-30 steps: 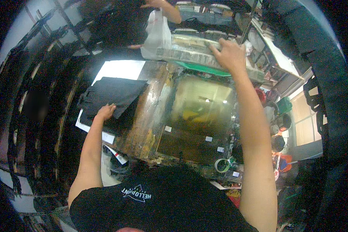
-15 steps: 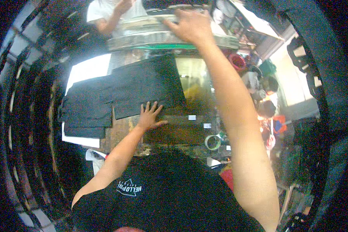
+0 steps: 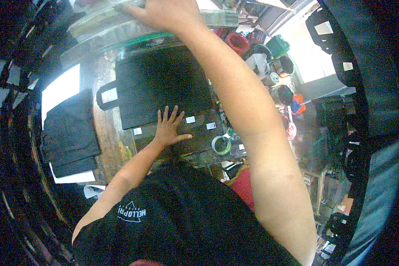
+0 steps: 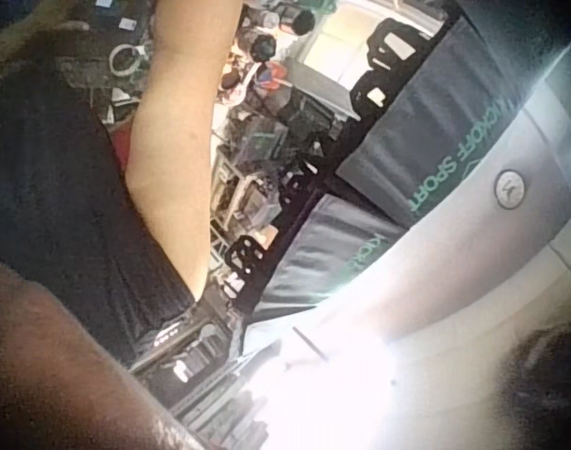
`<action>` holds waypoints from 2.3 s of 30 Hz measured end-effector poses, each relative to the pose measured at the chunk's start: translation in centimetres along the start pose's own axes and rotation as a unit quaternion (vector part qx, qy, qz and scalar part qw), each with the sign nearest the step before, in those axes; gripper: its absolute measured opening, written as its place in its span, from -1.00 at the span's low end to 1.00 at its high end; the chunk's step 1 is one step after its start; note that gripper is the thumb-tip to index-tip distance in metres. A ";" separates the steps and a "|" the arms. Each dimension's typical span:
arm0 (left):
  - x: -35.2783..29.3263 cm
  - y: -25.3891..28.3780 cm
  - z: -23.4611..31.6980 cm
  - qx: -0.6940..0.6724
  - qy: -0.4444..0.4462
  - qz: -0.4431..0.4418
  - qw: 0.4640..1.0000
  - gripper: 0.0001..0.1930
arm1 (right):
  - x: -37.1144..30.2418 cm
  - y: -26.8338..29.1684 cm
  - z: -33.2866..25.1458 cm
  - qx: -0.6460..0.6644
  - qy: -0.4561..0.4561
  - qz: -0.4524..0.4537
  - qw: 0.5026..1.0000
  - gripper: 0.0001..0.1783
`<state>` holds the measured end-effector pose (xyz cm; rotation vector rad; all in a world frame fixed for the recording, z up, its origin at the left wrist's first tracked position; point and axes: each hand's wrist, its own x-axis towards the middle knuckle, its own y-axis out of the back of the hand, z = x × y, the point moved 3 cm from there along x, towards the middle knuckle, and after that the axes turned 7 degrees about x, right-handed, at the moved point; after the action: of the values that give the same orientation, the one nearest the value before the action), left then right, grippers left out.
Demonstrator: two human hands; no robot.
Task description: The person is screen-printing logos onto black tote bags by placing a bag on the work surface, lowering a screen frame over it, and using a squeegee to spread green ink across the design.
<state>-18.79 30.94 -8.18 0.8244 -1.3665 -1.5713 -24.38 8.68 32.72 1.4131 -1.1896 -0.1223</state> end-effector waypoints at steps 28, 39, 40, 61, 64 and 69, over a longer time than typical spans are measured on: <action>-8.8 22.4 -9.4 -0.840 0.230 0.192 0.452 0.19 | -18.4 -6.3 -1.5 -0.082 0.029 -0.162 0.983 -0.37; -13.7 6.4 -9.1 -0.786 0.446 0.109 0.414 0.24 | -23.4 -14.2 2.8 -0.014 -0.046 -0.329 0.943 -0.29; -13.3 6.3 -9.2 -0.783 0.446 0.110 0.420 0.24 | -24.0 -14.4 2.6 -0.021 -0.054 -0.351 0.934 -0.29; -13.2 6.9 -9.4 -0.785 0.474 0.050 0.396 0.22 | -12.8 -29.4 14.5 -0.112 -0.016 -0.158 0.981 -0.27; -13.3 6.1 -9.7 -0.792 0.475 0.039 0.382 0.22 | -9.2 -31.5 16.7 -0.128 -0.040 -0.209 0.969 -0.20; -12.5 6.0 -10.4 -0.757 0.504 0.007 0.416 0.34 | -5.2 -32.9 19.7 -0.110 -0.037 -0.246 0.962 -0.21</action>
<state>-3.31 38.04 -4.94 0.2709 1.0346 -1.1276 -21.75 -9.37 -1.38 1.4868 -0.8313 -0.6407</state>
